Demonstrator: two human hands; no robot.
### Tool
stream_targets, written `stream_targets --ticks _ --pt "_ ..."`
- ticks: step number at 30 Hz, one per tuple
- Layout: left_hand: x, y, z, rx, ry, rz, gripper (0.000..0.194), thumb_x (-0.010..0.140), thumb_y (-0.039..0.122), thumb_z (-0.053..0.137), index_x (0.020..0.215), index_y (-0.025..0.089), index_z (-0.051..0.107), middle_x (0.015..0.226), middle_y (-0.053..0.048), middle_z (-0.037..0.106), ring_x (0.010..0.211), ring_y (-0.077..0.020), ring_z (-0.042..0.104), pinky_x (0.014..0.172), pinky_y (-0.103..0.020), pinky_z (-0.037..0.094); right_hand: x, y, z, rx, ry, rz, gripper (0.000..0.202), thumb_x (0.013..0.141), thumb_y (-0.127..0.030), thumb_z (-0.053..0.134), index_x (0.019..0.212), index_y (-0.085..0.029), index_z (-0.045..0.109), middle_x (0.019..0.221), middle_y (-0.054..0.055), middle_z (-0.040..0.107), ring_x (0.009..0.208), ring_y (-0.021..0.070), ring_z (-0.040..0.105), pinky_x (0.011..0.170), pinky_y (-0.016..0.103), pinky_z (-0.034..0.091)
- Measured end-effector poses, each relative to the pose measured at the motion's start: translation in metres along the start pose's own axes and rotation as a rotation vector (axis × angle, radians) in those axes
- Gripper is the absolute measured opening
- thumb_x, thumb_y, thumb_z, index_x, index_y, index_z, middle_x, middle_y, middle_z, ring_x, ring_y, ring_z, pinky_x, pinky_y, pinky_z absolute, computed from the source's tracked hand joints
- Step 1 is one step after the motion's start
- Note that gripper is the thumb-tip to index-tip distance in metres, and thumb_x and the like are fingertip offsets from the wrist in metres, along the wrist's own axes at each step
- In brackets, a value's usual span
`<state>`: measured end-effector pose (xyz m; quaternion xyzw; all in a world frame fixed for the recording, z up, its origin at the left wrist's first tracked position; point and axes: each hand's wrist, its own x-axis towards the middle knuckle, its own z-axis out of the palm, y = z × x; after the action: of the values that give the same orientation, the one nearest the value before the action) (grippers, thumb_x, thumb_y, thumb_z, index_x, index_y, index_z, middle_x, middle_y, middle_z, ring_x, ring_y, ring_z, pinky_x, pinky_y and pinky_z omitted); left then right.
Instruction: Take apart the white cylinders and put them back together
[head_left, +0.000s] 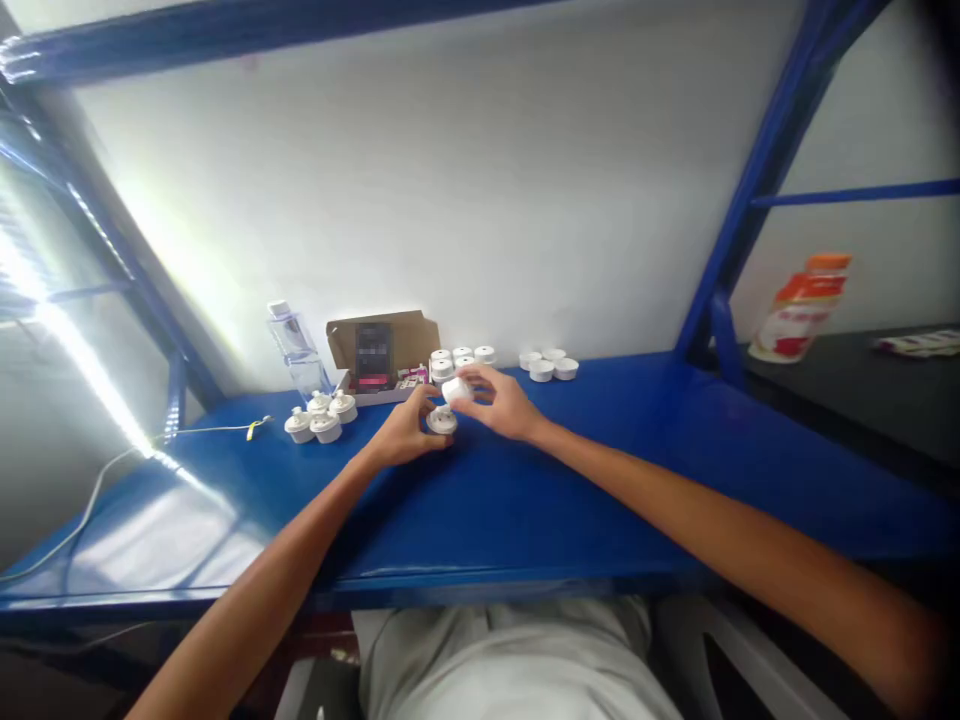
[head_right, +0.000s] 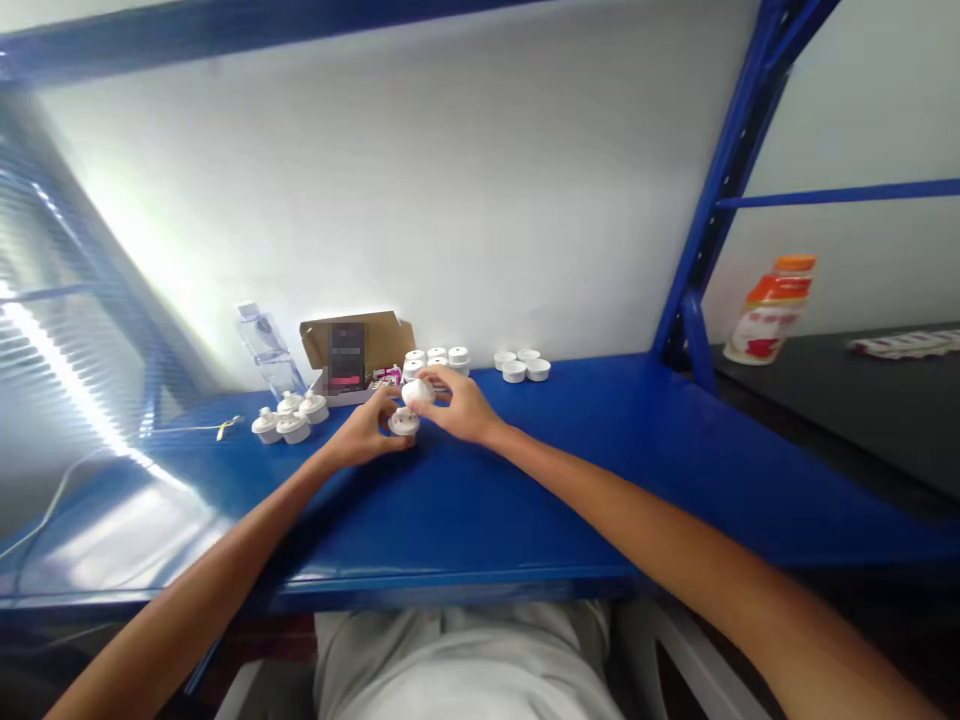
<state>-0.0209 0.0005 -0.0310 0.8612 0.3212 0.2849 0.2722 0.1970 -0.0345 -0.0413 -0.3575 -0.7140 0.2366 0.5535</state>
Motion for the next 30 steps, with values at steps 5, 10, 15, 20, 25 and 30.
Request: stream_targets --ticks 5,10,15,20,25,30 --pt "-0.001 0.011 -0.006 -0.078 -0.038 -0.019 0.072 0.064 0.031 0.087 0.125 0.018 0.051 0.096 -0.005 0.072 0.089 -0.0221 0.067 0.076 -0.031 0.047 -0.005 -0.007 0.005 -0.098 -0.218 -0.068 0.043 0.082 -0.036 0.075 0.122 -0.022 0.069 0.124 0.008 0.071 0.11 0.0243 0.068 0.094 0.037 0.056" --pt "-0.001 0.02 -0.018 -0.291 0.04 -0.118 0.061 0.063 0.033 0.09 0.112 0.018 0.057 0.101 -0.006 0.071 0.093 -0.0218 0.067 0.079 -0.032 0.049 -0.004 0.001 0.002 0.064 -0.145 0.018 0.043 0.081 -0.034 0.077 0.119 -0.02 0.063 0.117 0.008 0.071 0.102 0.0225 0.069 0.093 0.038 0.056" --pt "-0.001 0.018 -0.02 -0.505 -0.002 -0.22 0.043 0.077 0.048 0.08 0.1 0.014 0.064 0.091 -0.007 0.071 0.081 -0.019 0.068 0.075 -0.031 0.051 -0.007 -0.002 0.003 0.054 -0.114 -0.088 0.042 0.079 -0.033 0.078 0.116 -0.023 0.061 0.118 0.006 0.068 0.109 0.0233 0.067 0.1 0.041 0.054" --pt "-0.002 0.017 -0.016 -0.584 -0.035 -0.243 0.047 0.087 0.057 0.066 0.101 0.013 0.067 0.085 -0.008 0.07 0.072 -0.0171 0.065 0.068 -0.03 0.05 -0.011 -0.009 0.004 -0.016 -0.084 -0.154 0.039 0.079 -0.035 0.079 0.113 -0.023 0.063 0.119 0.007 0.068 0.111 0.0253 0.067 0.099 0.042 0.055" --pt "-0.004 0.025 -0.017 -0.517 0.014 -0.062 0.046 0.07 0.036 0.087 0.106 0.017 0.066 0.105 -0.007 0.069 0.099 -0.0206 0.065 0.084 -0.03 0.051 -0.009 -0.004 0.009 0.211 -0.067 0.303 0.042 0.084 -0.057 0.072 0.101 -0.02 0.062 0.071 0.003 0.071 0.059 0.0208 0.07 0.056 0.034 0.06" --pt "-0.003 0.028 -0.014 -0.503 0.04 -0.07 0.045 0.069 0.036 0.087 0.104 0.016 0.067 0.102 -0.007 0.07 0.092 -0.0207 0.067 0.081 -0.031 0.052 -0.008 -0.007 0.012 0.366 -0.133 0.502 0.049 0.091 -0.066 0.058 0.093 -0.017 0.062 0.069 0.006 0.07 0.058 0.0193 0.07 0.055 0.03 0.059"
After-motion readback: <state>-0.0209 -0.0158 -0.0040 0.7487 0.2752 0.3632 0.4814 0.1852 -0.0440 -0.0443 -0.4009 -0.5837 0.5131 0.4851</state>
